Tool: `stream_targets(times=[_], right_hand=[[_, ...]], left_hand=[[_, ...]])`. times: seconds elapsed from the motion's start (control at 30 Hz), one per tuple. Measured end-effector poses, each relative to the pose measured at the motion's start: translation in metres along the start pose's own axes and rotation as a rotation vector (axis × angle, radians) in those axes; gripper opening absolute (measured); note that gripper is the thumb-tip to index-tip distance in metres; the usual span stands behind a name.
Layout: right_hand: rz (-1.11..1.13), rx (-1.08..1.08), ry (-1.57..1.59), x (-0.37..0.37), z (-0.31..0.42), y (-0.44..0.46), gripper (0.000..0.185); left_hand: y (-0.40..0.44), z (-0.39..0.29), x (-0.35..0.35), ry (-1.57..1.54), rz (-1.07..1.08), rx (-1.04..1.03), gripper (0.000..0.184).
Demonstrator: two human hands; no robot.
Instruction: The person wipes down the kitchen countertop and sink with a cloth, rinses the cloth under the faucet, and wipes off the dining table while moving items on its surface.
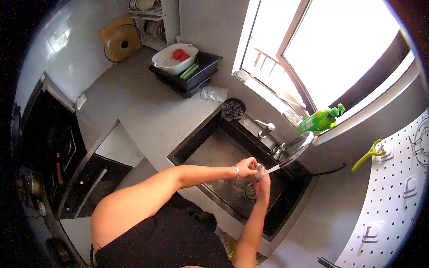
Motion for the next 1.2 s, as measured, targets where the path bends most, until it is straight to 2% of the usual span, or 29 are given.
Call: stream_targets(times=[0.03, 0.13, 0.17, 0.27, 0.3, 0.4, 0.43, 0.47, 0.53, 0.63, 0.73, 0.77, 0.8, 0.87, 0.93, 1.0, 1.07, 1.1, 1.2], right_hand=[[0.013, -0.062, 0.101, -0.006, -0.001, 0.0, 0.023], [0.034, 0.138, -0.001, -0.003, -0.02, 0.028, 0.023], [-0.017, 0.23, -0.021, -0.001, -0.018, 0.029, 0.022], [-0.133, 0.44, -0.194, -0.004, -0.003, 0.018, 0.02], [-0.114, 0.457, -0.335, -0.005, 0.0, 0.013, 0.018], [0.123, 0.771, -0.67, -0.026, 0.01, -0.025, 0.015], [0.182, 0.72, -0.703, -0.031, 0.008, -0.039, 0.015], [0.24, 0.732, -0.678, -0.03, 0.001, -0.045, 0.015], [0.247, 0.668, -0.661, -0.026, 0.0, -0.06, 0.014], [0.239, 0.505, -0.585, -0.016, 0.006, -0.068, 0.015], [0.172, 0.462, -0.399, -0.01, 0.026, -0.063, 0.017], [0.084, 0.397, -0.322, -0.003, 0.029, -0.052, 0.021], [0.031, 0.401, -0.278, 0.006, 0.027, -0.033, 0.021], [-0.071, 0.401, -0.211, 0.019, 0.014, 0.005, 0.025], [-0.111, 0.272, -0.047, 0.037, -0.031, 0.044, 0.025], [-0.028, 0.048, 0.139, 0.042, -0.067, 0.062, 0.036], [0.205, -0.12, 0.667, 0.013, -0.061, 0.025, 0.04], [0.228, -0.151, 0.688, -0.001, -0.058, 0.011, 0.039], [0.297, -0.206, 0.762, -0.02, -0.053, 0.011, 0.037]], left_hand=[[-0.001, 0.0, -0.001, -0.045, 0.068, -0.009, 0.029], [-0.008, 0.011, 0.007, -0.462, 0.358, 0.498, 0.043], [-0.017, 0.004, 0.016, -0.44, 0.334, 0.568, 0.056], [-0.024, 0.035, 0.02, -0.626, 0.136, 1.183, 0.07], [-0.027, 0.039, 0.017, -0.701, 0.159, 1.288, 0.086], [-0.007, 0.07, -0.003, -0.949, 0.359, 1.2, 0.072], [-0.004, 0.07, -0.004, -0.677, 0.142, 1.206, 0.069], [0.003, 0.077, -0.004, -0.586, 0.155, 1.232, 0.058], [0.019, 0.095, -0.019, -0.547, 0.24, 1.033, 0.05], [0.015, 0.107, -0.02, -0.356, 0.208, 1.068, 0.042], [-0.002, 0.104, -0.019, -0.641, 0.226, 1.224, 0.04], [-0.003, 0.1, -0.012, -0.538, 0.209, 1.147, 0.037], [-0.004, 0.089, -0.013, -0.882, 0.603, 1.145, 0.038], [-0.023, 0.041, -0.006, -0.803, 0.542, 1.151, 0.035], [-0.017, 0.047, -0.012, -0.627, 0.567, 1.079, 0.032], [-0.017, 0.043, -0.012, -0.56, 0.511, 1.032, 0.03], [-0.027, 0.02, -0.007, -0.593, 0.377, 1.008, 0.029], [-0.02, 0.05, -0.018, -0.783, 0.362, 1.146, 0.034], [-0.054, 0.007, -0.017, -1.022, 0.439, 1.268, 0.035]])
Point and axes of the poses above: each hand's wrist, its own y-axis towards the middle knuckle, its own x-axis out of the back of the hand, z = x × y, the point moved 4 cm from there along y, towards the middle knuckle, and after that the axes turned 15 degrees about -z, right-handed, at the moved point
